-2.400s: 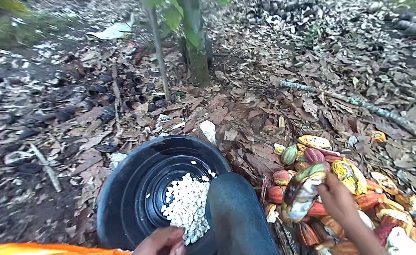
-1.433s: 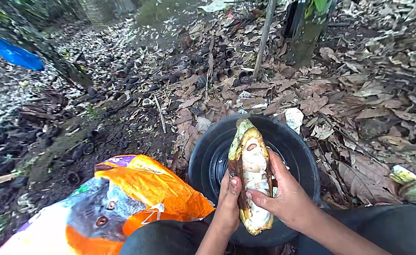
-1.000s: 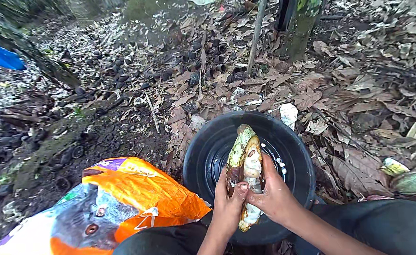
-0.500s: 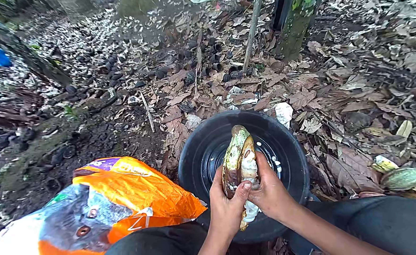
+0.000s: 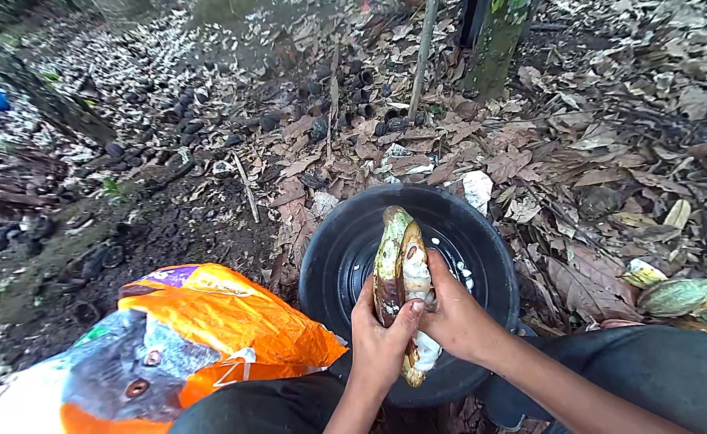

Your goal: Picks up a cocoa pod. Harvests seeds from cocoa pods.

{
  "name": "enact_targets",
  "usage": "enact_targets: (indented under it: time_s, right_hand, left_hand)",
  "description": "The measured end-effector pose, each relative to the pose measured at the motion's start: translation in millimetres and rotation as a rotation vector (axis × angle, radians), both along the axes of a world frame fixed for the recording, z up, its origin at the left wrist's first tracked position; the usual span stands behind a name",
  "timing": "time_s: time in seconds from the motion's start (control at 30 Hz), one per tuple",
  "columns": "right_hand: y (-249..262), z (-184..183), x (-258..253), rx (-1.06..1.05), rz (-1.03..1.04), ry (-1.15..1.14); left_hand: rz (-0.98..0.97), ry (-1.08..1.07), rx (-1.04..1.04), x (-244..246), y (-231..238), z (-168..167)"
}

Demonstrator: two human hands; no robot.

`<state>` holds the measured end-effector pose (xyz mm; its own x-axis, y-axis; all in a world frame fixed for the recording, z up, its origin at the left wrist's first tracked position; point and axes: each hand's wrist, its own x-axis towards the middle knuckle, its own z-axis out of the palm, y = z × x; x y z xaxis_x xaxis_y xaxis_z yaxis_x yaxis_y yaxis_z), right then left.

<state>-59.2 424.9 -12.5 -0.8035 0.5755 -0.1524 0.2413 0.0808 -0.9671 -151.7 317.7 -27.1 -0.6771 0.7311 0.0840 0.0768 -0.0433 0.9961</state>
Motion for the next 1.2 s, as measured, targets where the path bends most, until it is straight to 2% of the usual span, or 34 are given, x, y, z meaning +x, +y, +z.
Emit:
enact_targets:
  time_s: [0.27,0.53,0.77,1.0,1.2]
  right_hand:
    - [3.8,7.9,3.8,-0.051,0.031,-0.061]
    - [1.3,11.0,5.6,0.01,-0.009,-0.071]
    - [0.0,15.1,8.0,-0.096,-0.04,-0.1]
    - [-5.7,7.4,10.2,-0.095,-0.164,-0.059]
    - [-10.3,-1.5,20.1,0.086,-0.052,-0.074]
  left_hand:
    - [-0.033,-0.05,0.011,-2.5,-0.3,1.0]
    - [-0.045,-0.007,0.014,-8.1,1.4,6.3]
    - [-0.097,-0.067,-0.037,-20.6,0.4,10.6]
    - [0.029,-0.081,-0.049,-24.8,2.5,9.7]
    - [0.169,0.032,-0.118,-32.2,0.2,9.7]
